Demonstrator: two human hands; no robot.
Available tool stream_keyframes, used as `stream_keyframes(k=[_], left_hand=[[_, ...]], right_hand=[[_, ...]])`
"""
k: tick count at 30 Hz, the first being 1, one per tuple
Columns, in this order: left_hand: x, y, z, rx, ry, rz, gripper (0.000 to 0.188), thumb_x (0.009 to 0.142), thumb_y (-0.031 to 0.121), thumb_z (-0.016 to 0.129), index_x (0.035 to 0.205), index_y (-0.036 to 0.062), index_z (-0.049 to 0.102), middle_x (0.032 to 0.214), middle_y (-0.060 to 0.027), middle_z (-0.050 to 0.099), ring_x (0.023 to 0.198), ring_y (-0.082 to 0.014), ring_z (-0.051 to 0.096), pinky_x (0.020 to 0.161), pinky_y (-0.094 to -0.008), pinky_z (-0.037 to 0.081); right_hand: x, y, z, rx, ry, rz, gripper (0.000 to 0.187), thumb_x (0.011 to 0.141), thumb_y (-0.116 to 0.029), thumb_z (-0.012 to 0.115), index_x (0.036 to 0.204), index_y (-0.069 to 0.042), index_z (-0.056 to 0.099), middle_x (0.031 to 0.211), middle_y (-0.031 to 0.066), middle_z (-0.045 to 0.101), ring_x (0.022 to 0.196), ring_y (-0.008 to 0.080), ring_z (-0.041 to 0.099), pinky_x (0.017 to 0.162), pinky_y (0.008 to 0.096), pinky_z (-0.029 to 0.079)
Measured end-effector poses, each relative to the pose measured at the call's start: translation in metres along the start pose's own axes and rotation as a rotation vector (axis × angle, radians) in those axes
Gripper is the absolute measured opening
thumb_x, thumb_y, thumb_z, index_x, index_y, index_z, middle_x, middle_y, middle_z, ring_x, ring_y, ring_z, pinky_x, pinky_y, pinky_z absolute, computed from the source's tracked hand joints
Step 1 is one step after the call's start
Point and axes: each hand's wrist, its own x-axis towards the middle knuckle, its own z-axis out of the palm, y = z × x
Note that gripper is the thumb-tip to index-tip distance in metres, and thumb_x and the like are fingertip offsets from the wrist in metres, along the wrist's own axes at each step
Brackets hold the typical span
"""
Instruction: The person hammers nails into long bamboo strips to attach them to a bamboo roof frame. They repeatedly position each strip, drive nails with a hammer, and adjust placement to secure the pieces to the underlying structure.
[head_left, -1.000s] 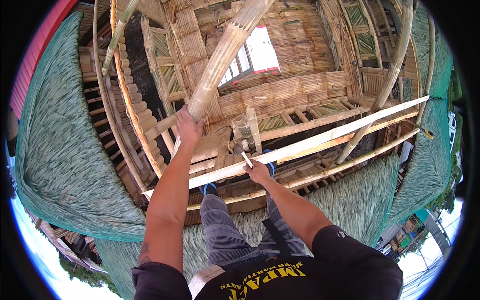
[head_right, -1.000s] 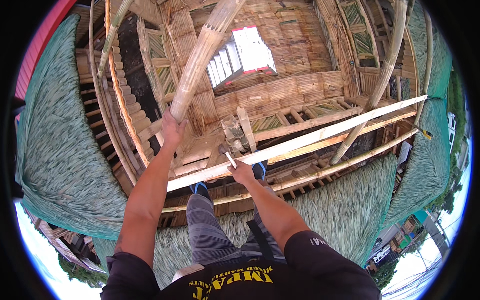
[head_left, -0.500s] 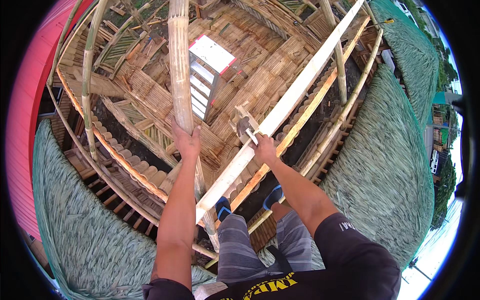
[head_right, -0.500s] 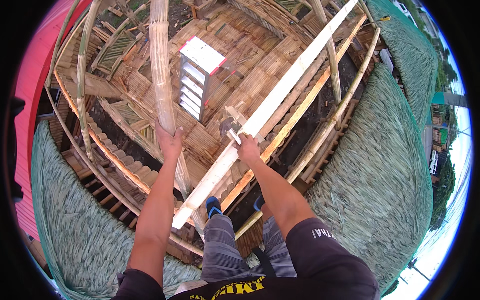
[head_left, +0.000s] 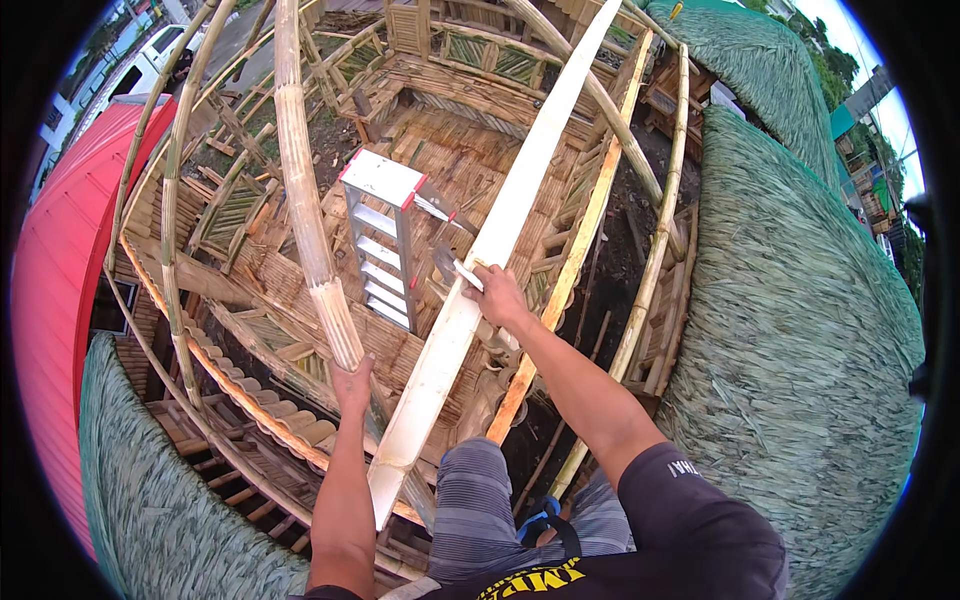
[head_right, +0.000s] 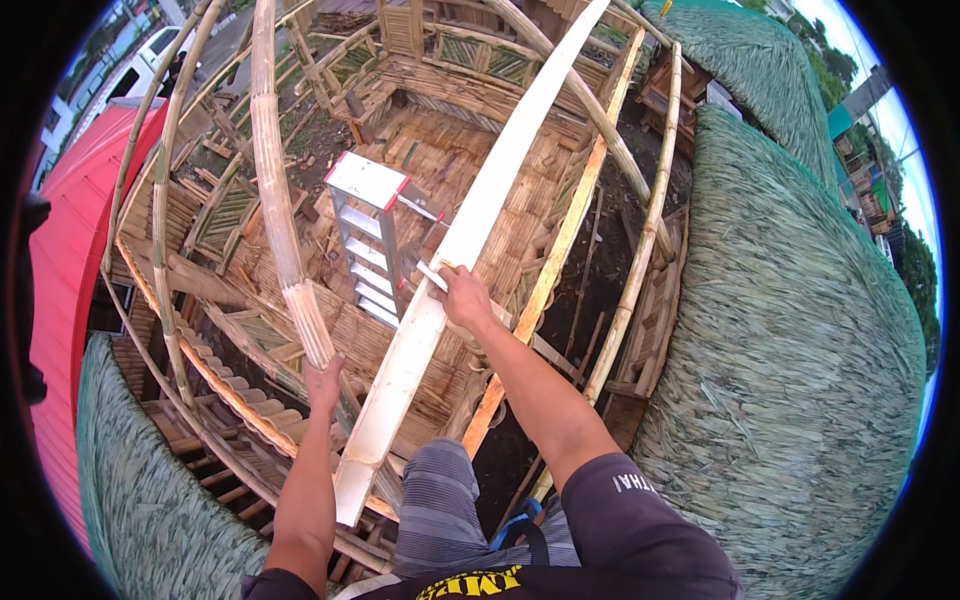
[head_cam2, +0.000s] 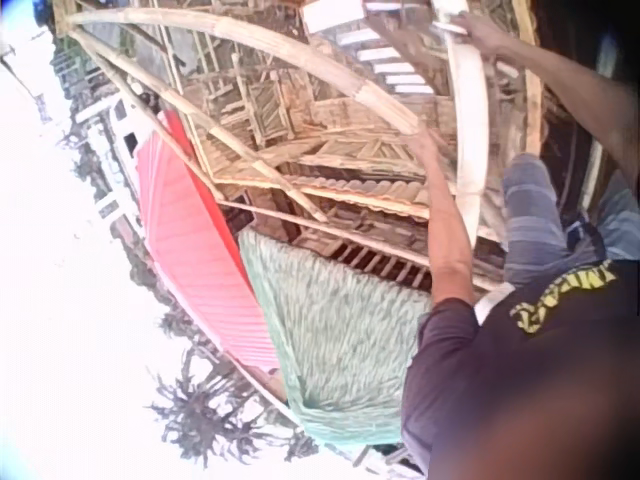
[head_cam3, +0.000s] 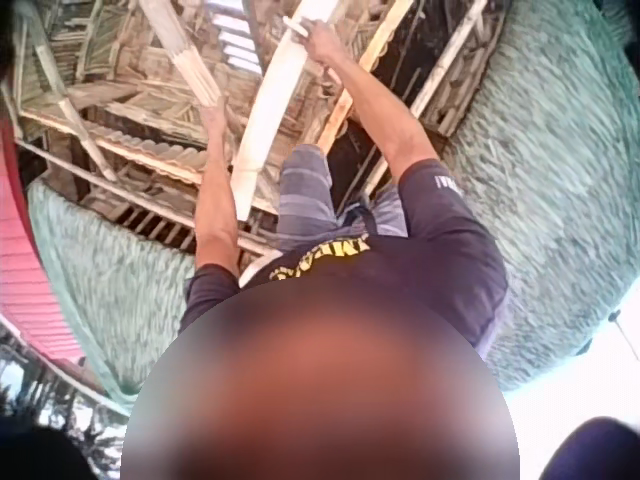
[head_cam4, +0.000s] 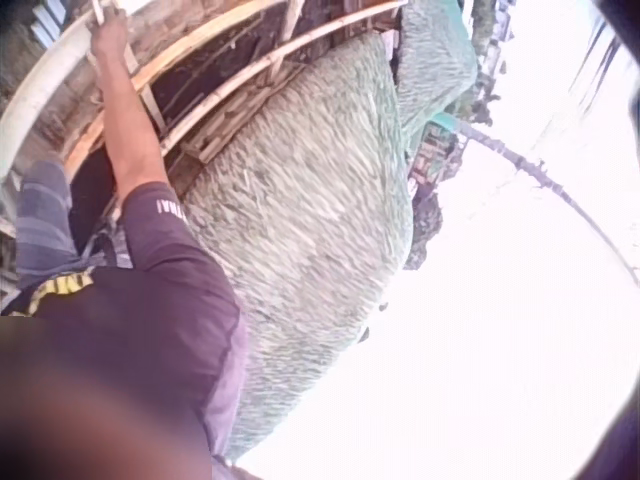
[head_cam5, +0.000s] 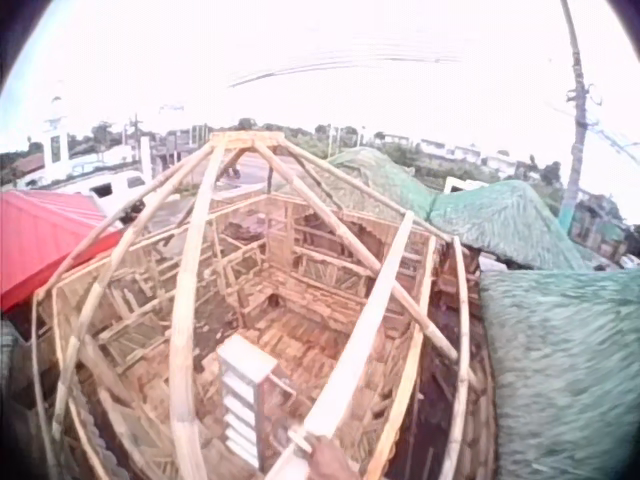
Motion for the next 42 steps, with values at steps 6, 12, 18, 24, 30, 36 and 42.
stream_keyframes(k=[6, 12, 18, 24, 30, 36, 42], left_hand=[[-0.007, -0.024, 0.0, 0.099, 0.03, 0.126, 0.065, 0.085, 0.031, 0.079, 0.128, -0.0062, 0.05, 0.113, -0.0211, 0.066, 0.102, -0.0293, 0.065, 0.092, -0.0387, 0.05], [-0.003, -0.037, -0.005, 0.039, -0.046, 0.273, 0.063, 0.089, 0.033, 0.076, 0.13, -0.005, 0.048, 0.114, -0.0202, 0.066, 0.103, -0.0309, 0.065, 0.096, -0.0401, 0.049], [-0.028, -0.055, -0.008, 0.071, 0.007, 0.25, 0.069, 0.084, 0.037, 0.08, 0.133, -0.0017, 0.05, 0.114, -0.0207, 0.067, 0.103, -0.0315, 0.065, 0.096, -0.0417, 0.05], [-0.04, -0.072, -0.001, 0.137, 0.095, 0.161, 0.064, 0.076, 0.03, 0.083, 0.122, -0.0031, 0.053, 0.109, -0.0224, 0.068, 0.099, -0.0327, 0.066, 0.092, -0.0425, 0.051], [-0.033, -0.057, -0.008, 0.023, -0.026, 0.097, 0.065, 0.076, 0.023, 0.083, 0.126, -0.0026, 0.05, 0.108, -0.0193, 0.066, 0.097, -0.0287, 0.065, 0.09, -0.0404, 0.052], [-0.03, -0.056, -0.016, -0.219, -0.199, 0.011, 0.067, 0.078, 0.014, 0.083, 0.134, -0.0014, 0.049, 0.113, -0.0118, 0.065, 0.099, -0.021, 0.063, 0.087, -0.0352, 0.054], [-0.032, -0.068, -0.024, -0.111, -0.213, 0.163, 0.069, 0.08, 0.028, 0.083, 0.132, -0.0041, 0.05, 0.115, -0.017, 0.067, 0.103, -0.0241, 0.064, 0.093, -0.0372, 0.052]], right_hand=[[-0.06, 0.001, 0.037, -0.168, 0.282, -0.44, 0.029, 0.087, -0.008, 0.065, 0.115, -0.015, 0.067, 0.123, 0.01, 0.058, 0.126, 0.0302, 0.051, 0.106, 0.0543, 0.035], [-0.08, 0.003, 0.067, -0.207, 0.248, -0.655, 0.035, 0.088, -0.012, 0.07, 0.122, -0.018, 0.062, 0.152, 0.0051, 0.048, 0.146, 0.0355, 0.035, 0.12, 0.0619, 0.025], [-0.08, 0.004, 0.066, -0.201, 0.15, -0.681, 0.048, 0.091, -0.021, 0.072, 0.136, -0.025, 0.057, 0.161, -0.0041, 0.041, 0.153, 0.0387, 0.022, 0.123, 0.0644, 0.021], [-0.084, -0.012, 0.092, -0.1, 0.134, -0.508, 0.042, 0.094, -0.026, 0.068, 0.136, -0.027, 0.062, 0.162, -0.0031, 0.04, 0.156, 0.0415, 0.017, 0.121, 0.0678, 0.018], [-0.067, -0.034, 0.087, -0.03, 0.014, -0.394, 0.035, 0.095, -0.027, 0.069, 0.13, -0.023, 0.067, 0.158, -0.0008, 0.045, 0.157, 0.0414, 0.012, 0.121, 0.0676, 0.016], [-0.057, -0.037, 0.104, -0.045, -0.005, -0.33, 0.037, 0.096, -0.027, 0.069, 0.133, -0.024, 0.066, 0.16, -0.0046, 0.042, 0.158, 0.0379, 0.01, 0.123, 0.0659, 0.015], [-0.062, -0.029, 0.116, -0.127, 0.058, -0.384, 0.044, 0.096, -0.027, 0.068, 0.139, -0.021, 0.06, 0.159, -0.0037, 0.043, 0.157, 0.0402, 0.015, 0.12, 0.0683, 0.021]])
